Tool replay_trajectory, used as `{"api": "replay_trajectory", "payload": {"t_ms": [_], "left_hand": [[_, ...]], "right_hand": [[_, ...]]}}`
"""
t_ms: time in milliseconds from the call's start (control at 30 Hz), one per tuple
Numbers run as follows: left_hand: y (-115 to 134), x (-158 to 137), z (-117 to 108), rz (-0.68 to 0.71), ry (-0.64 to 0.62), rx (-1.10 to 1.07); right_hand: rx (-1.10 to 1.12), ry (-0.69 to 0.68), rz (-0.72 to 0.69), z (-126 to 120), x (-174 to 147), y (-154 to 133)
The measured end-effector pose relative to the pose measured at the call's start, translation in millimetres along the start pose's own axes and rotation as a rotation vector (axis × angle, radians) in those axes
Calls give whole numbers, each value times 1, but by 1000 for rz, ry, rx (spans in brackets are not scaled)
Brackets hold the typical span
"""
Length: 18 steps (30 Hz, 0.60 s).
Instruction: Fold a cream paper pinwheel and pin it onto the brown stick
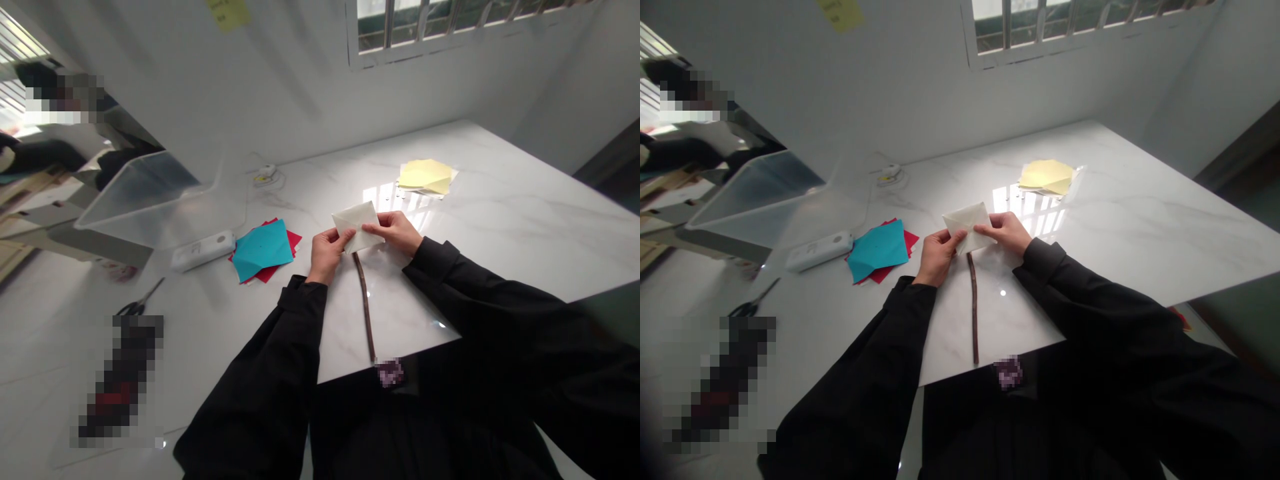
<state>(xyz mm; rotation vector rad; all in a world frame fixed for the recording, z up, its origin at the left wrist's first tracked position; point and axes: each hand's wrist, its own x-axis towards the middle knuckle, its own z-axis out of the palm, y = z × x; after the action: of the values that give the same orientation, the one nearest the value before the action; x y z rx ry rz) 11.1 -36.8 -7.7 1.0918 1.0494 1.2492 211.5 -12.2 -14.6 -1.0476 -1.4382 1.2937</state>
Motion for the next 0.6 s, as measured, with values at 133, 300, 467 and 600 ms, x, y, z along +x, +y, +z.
{"api": "replay_trajectory", "payload": {"t_ms": [133,300,467,600], "left_hand": [[1,0,0,-12,-29,16],[3,-2,1,-4,-28,32],[7,-4,2,-13,-21,57],[7,-4,2,-12,-28,84]], "right_hand": [[-31,3,17,0,-1,-2],[-42,5,33,1,-2,-5],[-32,-16,42,1,-2,-7],[-60,-19,21,1,-2,-7]]}}
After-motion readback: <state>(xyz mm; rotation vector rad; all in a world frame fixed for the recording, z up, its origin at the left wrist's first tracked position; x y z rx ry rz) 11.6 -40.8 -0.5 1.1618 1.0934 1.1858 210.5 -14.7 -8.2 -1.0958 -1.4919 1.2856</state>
